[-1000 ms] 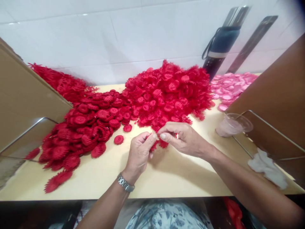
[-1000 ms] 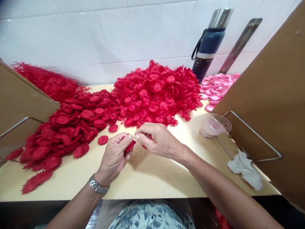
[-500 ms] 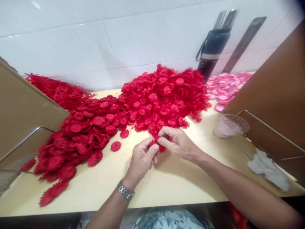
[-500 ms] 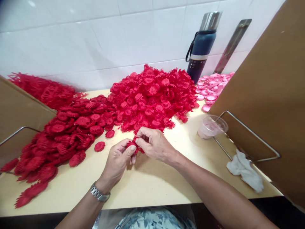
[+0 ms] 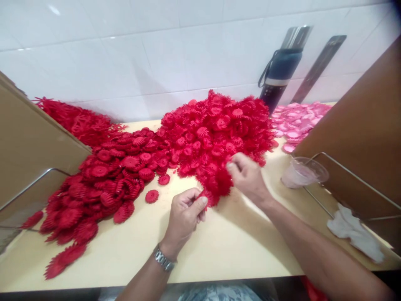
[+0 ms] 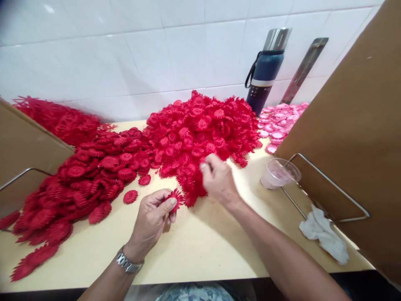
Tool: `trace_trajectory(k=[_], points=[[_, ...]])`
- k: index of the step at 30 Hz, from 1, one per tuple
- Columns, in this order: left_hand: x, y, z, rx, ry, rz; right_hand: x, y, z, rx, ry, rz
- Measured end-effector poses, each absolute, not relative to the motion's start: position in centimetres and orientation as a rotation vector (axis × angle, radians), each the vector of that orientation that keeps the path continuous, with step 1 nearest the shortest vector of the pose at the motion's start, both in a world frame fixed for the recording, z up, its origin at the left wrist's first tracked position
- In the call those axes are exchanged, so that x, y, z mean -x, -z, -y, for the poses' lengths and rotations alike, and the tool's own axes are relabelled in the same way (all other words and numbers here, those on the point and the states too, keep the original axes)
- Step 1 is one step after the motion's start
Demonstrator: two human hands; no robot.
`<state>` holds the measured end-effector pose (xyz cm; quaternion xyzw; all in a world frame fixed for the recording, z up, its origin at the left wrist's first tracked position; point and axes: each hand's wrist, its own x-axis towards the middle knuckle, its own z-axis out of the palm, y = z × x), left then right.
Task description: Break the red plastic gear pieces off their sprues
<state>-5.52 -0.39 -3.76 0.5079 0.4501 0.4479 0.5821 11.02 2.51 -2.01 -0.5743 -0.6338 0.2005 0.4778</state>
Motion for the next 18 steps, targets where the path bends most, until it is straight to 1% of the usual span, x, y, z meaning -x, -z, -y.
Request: trace_trajectory(k=[2,8,11,18], points=[[5.5,3.7,0.4,-1.171,-1.046,-1.045,-11.7,2.1,-3.0,1.424,-0.372,1.572],[5.1,3.2,-0.3,-0.969,-1.1,-1.046,-12.8,3.3,-3.9,1.494,-0.031,1.978],[5.4,3.1,-0.4,-0.945,-1.096,-1.043,-13.2,3.6,-4.0,1.49,-0.033,2.041],[5.6,3.0,-0.2,-0.976,-1.105,-1.058,-12.5,3.3,-3.5,1.316,-0.028,1.926]])
